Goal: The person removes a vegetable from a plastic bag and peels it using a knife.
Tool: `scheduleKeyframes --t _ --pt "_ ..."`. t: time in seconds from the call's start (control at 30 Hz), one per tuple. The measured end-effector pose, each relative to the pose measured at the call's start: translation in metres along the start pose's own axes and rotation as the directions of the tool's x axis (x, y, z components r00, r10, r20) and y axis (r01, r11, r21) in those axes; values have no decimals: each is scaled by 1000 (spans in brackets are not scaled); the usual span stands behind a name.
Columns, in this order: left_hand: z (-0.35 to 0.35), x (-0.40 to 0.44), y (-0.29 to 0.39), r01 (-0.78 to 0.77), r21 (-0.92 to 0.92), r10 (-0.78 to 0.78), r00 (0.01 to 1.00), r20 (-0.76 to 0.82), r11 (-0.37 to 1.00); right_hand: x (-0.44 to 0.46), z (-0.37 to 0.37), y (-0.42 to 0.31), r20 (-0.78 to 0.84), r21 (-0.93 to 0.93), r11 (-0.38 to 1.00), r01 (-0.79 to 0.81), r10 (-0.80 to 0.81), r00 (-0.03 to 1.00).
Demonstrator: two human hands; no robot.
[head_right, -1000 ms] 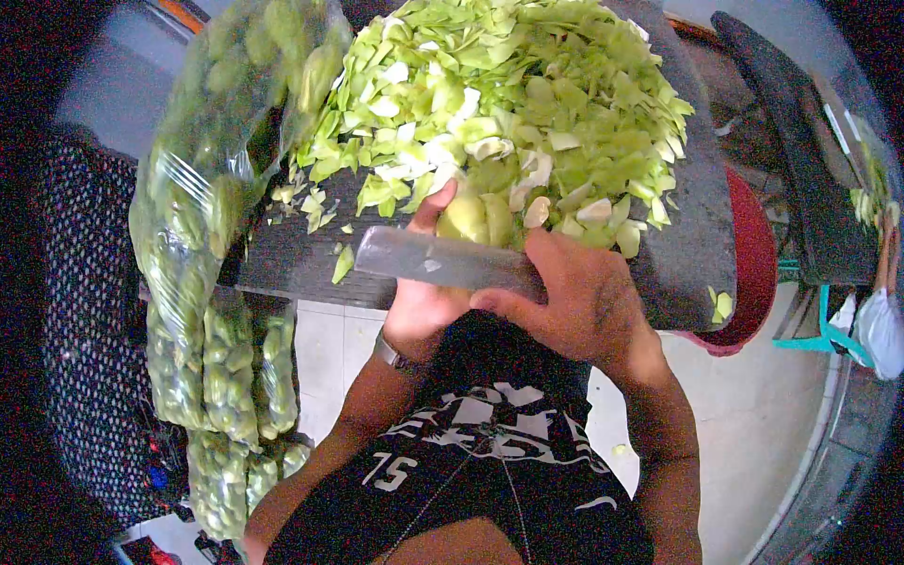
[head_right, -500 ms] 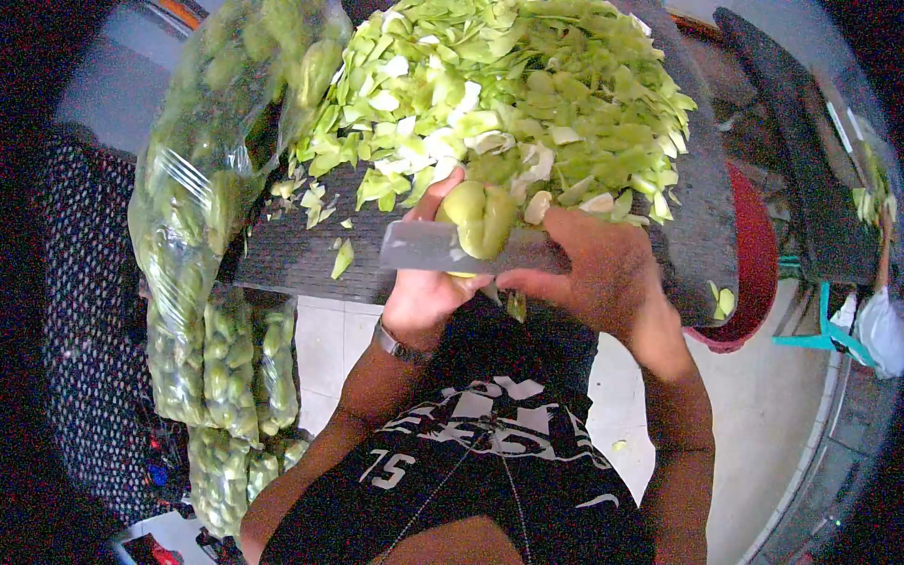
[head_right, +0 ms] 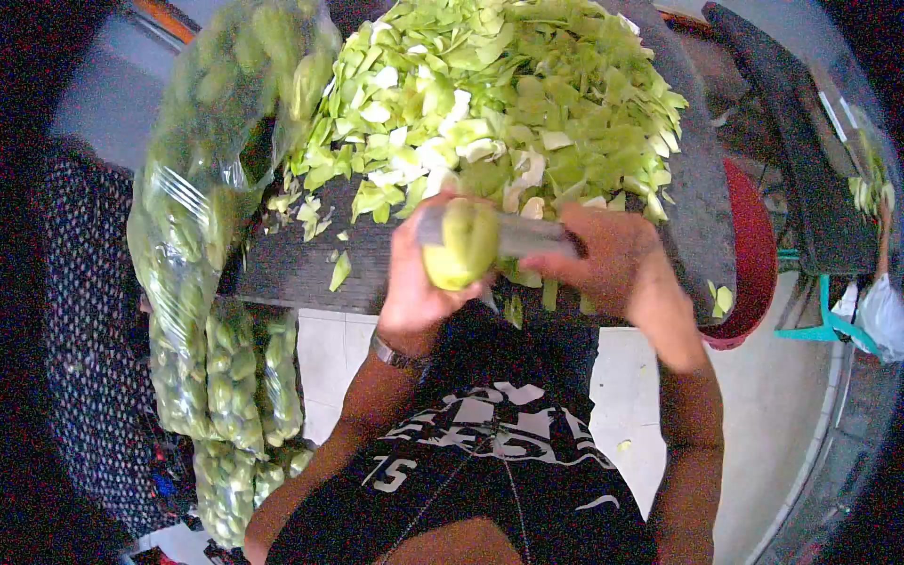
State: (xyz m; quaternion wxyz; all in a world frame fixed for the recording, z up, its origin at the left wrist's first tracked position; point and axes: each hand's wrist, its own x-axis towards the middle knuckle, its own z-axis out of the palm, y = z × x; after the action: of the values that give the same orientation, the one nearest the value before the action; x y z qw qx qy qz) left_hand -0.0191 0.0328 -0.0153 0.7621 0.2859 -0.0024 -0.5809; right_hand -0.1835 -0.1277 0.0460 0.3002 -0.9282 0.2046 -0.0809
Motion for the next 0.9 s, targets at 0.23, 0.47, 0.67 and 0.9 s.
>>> scheduleKeyframes --t 0.23,0.47,0.67,0.9 --pt "1 -13 25 -92 187 97 995 -21 978 0 -4 52 -158 239 969 -65 104 982" --pt "11 -14 18 -395 880 513 830 219 263 -7 -1 -28 68 82 975 208 -213 975" --pt "1 -13 10 -512 857 593 672 444 -62 -5 8 -39 25 -49 951 306 -305 952" --pt "-5 -14 -1 -559 815 609 702 368 151 -8 6 -34 30 -122 945 303 -302 953"
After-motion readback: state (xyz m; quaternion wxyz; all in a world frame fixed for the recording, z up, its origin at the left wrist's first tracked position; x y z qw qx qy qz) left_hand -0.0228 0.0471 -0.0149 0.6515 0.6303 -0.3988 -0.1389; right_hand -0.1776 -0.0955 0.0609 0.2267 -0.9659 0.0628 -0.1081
